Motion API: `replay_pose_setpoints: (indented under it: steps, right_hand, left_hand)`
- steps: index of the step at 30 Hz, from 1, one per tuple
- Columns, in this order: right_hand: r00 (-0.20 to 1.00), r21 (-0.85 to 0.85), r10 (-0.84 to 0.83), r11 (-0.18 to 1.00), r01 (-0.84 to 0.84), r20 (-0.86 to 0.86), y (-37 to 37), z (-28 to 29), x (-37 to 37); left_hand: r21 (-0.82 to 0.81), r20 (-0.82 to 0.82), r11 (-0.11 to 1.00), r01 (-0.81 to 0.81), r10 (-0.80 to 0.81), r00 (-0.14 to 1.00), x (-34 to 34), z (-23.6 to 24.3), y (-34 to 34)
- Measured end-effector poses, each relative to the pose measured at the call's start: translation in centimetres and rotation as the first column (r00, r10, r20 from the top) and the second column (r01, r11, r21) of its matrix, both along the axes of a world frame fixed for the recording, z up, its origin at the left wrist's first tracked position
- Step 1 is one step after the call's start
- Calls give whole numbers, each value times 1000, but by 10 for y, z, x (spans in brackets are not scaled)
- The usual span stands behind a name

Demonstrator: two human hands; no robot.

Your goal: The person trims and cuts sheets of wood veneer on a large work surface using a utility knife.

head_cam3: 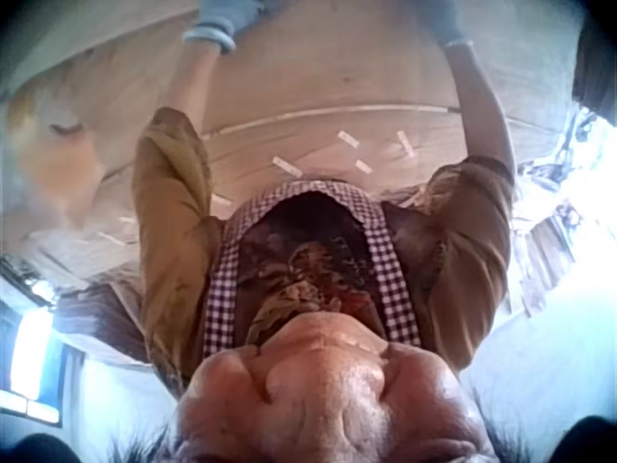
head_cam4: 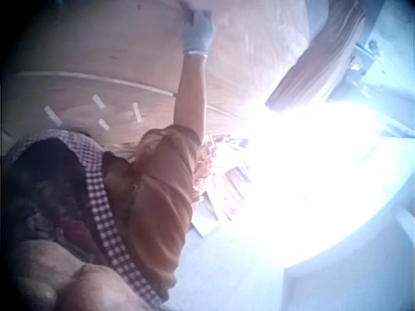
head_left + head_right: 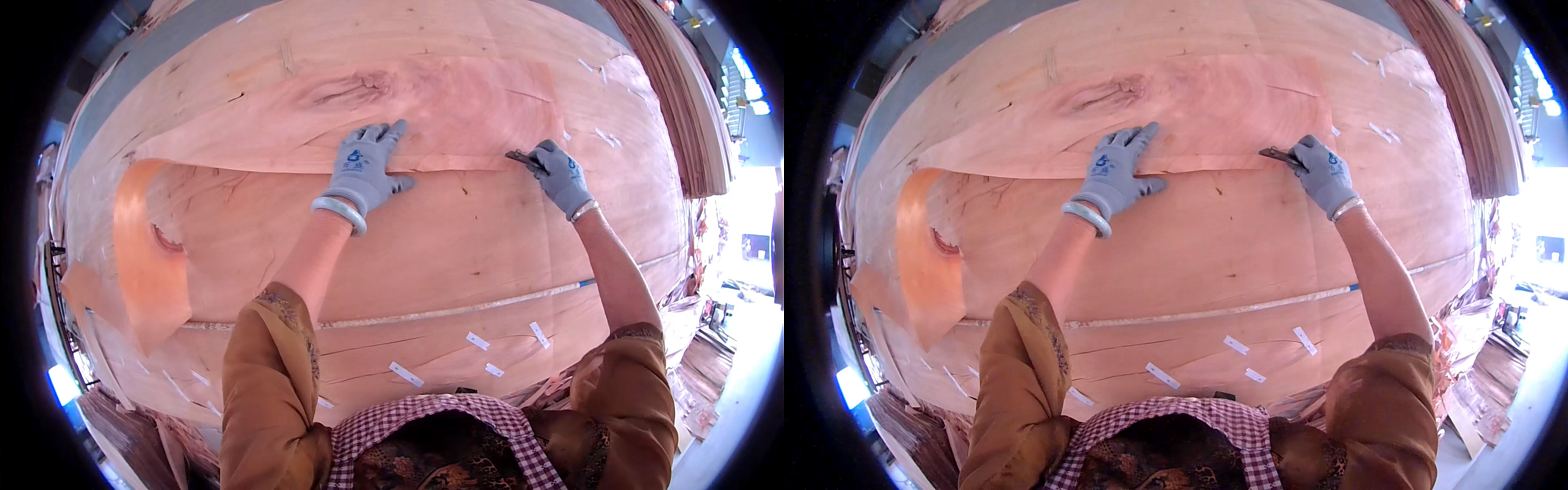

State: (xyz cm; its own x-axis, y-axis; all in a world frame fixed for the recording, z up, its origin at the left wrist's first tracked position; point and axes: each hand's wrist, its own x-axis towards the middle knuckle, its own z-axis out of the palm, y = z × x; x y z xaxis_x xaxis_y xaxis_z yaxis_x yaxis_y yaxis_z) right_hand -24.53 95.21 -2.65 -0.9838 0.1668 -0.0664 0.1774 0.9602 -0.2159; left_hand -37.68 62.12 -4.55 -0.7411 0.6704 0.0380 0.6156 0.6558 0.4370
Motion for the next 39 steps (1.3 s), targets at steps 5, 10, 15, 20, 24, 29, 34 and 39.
replay_pose_setpoints:
  steps: [5,10,15,20,24,29,34,39]
  right_hand:
    - [982,-206,89,971,-123,-169,-26,25,-3]
    - [987,-41,141,989,-144,-74,-60,21,-15]
    - [987,181,136,976,-119,-82,-41,42,-43]
    - [862,144,281,959,-243,-422,-91,84,-86]
    - [927,14,319,946,-323,-194,-109,39,-68]
    - [930,-215,132,953,-214,-342,-120,1,-41]
    - [846,-563,-232,821,-95,-481,-119,-4,-20]
    - [782,-106,369,871,-480,-503,-151,36,-17]
  left_hand:
    - [147,19,989,-30,27,999,-8,-16,-10]
    - [160,27,987,27,-32,999,-13,-12,-8]
    - [74,70,996,55,-60,996,-18,-1,-5]
    - [124,22,992,-3,0,1000,-18,-7,-9]
    - [191,106,981,-37,17,994,-22,-6,-7]
    - [236,49,969,-68,58,997,-14,-15,3]
    - [124,247,977,-172,138,959,-29,10,12]
    - [164,337,928,-335,266,903,-40,15,8]
